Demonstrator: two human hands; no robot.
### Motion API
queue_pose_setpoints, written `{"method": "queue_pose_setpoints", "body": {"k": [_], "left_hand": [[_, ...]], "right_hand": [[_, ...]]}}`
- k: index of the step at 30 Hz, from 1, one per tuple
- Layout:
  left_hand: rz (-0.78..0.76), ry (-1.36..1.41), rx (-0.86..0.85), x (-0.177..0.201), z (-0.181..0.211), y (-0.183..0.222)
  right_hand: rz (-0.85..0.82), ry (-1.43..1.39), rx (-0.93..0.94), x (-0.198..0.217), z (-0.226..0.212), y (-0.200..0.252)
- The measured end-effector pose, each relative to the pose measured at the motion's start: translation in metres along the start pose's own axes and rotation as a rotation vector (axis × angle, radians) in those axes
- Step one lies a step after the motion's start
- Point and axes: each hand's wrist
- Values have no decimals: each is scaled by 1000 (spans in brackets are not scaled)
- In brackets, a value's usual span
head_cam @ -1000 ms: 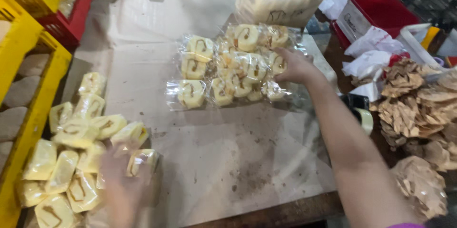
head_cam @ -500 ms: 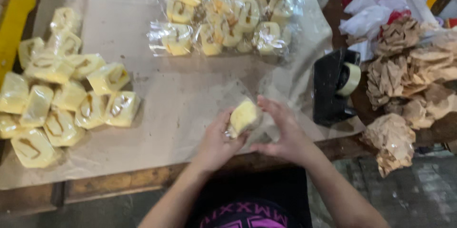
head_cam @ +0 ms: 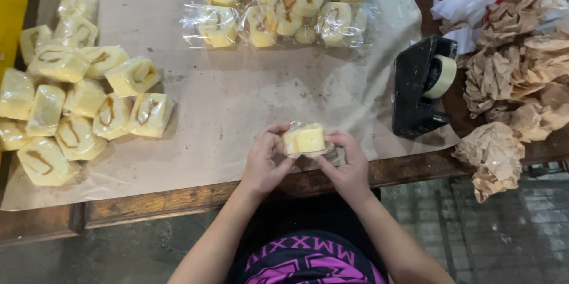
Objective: The person wraps individual roll cake slices in plastic film and seals them using tape from a dispenser.
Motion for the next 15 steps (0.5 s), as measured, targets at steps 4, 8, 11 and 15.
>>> {"method": "queue_pose_setpoints", "body": {"k": [4, 8, 11, 15], "left_hand": [[-4, -50, -163, -1, 12, -2], [-37, 3, -99, 0, 19, -3], [-20, -4, -85, -3, 13, -7], [1, 42, 26, -5, 12, -14]], "right_hand": [[-50, 323, 329, 3, -26, -15], [-124, 408, 534, 14, -33, -35], [-277, 399, 463, 17, -23, -39], [-330, -204, -302, 10, 0, -49]]}}
Point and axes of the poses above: each hand's wrist, its own y-axis away from the middle knuckle, its own x-axis out of the back of the hand, z = x × y, and after that the axes turned 1 degree about y, right-handed
